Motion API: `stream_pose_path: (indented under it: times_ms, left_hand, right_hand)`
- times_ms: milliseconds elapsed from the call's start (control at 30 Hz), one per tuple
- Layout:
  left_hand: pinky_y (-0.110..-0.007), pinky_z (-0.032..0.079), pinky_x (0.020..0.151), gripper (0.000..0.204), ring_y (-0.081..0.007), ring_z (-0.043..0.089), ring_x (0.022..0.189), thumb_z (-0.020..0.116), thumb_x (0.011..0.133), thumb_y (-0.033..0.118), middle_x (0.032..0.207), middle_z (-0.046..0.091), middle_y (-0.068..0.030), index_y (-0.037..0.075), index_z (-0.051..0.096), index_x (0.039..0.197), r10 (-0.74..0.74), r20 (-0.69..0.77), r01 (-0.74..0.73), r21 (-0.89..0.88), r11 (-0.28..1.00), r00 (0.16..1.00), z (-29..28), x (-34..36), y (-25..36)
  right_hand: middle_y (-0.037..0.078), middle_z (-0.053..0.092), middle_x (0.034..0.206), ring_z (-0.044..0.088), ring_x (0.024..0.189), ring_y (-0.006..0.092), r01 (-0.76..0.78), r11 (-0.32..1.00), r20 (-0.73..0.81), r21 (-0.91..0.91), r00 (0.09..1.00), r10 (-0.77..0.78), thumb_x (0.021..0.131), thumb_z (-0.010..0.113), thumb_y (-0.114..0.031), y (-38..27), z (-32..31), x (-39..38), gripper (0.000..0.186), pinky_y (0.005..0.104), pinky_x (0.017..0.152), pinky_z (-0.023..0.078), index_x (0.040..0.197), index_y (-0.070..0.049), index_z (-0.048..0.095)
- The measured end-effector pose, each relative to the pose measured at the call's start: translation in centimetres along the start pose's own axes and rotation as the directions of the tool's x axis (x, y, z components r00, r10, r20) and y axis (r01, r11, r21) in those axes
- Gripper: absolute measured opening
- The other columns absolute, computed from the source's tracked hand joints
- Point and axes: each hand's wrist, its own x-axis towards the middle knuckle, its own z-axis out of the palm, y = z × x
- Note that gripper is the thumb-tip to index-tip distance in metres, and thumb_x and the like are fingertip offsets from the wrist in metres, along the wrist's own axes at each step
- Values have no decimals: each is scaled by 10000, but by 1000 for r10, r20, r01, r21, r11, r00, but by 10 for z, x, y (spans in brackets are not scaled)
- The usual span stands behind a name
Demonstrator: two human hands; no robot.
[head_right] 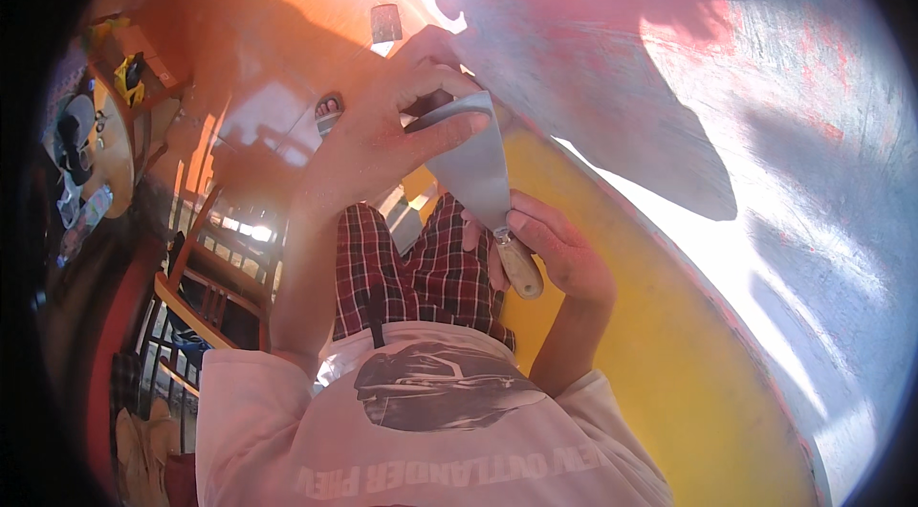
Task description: The person uses a metal scraper to remove old paint or plaster from a pink wall. They repeatedly scrape the surface, occasionally pause to wipe the tool, and continue working on the same wall area.
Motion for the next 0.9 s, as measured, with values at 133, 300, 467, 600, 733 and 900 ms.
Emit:
stream_pose_path:
  times_ms: [133, 300, 467, 600, 733, 900]
  left_hand:
    - [-464, 466, 1023, 452, -363, 569, 1242, 666, 928, 176, 1406, 542, -200, -6, 579, 1333, 352, -322, 41, 786, 616, 879, 7, -34, -4]
    - [-680, 216, 1159, 662, -443, 295, 1481, 589, 950, 311, 1595, 303, -247, 6, 415, 1512, 498, -24, -377, 622, 686, 867, 47, -124, 16]
    - [-649, 172, 1184, 673, -424, 241, 1505, 540, 986, 343, 1601, 258, -270, 10, 353, 1541, 401, 173, -412, 642, 647, 900, 48, -193, 59]
    - [-531, 244, 1199, 678, -357, 342, 1463, 450, 1056, 421, 1590, 285, -226, 19, 268, 1571, 338, -343, -201, 376, 904, 876, 26, -185, 88]
    - [-439, 354, 1145, 690, -293, 452, 1383, 395, 1080, 498, 1542, 379, -177, 27, 255, 1566, -143, -166, 58, -437, 897, 976, -13, -166, 116]
    - [-447, 393, 1120, 606, -300, 471, 1390, 430, 1089, 434, 1469, 485, -126, 51, 327, 1548, 168, -258, -232, -241, 942, 951, -38, -161, 148]
  right_hand:
    - [83, 651, 815, 600, 592, 148, -211, 968, -90, -136, 976, 200, 1069, 412, -296, 9, 22, 30, 362, 284, 534, 466, 1236, -18, 572]
    - [209, 686, 795, 691, 773, 376, -9, 745, -380, -667, 864, -330, 1023, 521, -312, 23, 71, 75, 371, 445, 688, 521, 1218, -1, 570]
    - [220, 663, 789, 676, 766, 383, -15, 757, -440, -653, 822, -363, 1014, 539, -261, -21, 128, 51, 329, 469, 717, 503, 1188, 13, 590]
    - [139, 615, 744, 632, 688, 243, 221, 778, -426, -588, 733, -530, 1034, 519, -220, -58, 169, 18, 271, 392, 687, 485, 1126, 14, 618]
    - [121, 643, 876, 634, 768, 188, 436, 716, -259, -546, 724, -639, 1038, 537, -207, -71, 193, -7, 256, 359, 712, 499, 1170, 0, 609]
    - [156, 640, 1103, 631, 1026, 299, 619, 647, -77, -445, 693, -717, 1035, 539, -210, -68, 211, -33, 292, 390, 906, 486, 1267, -36, 572]
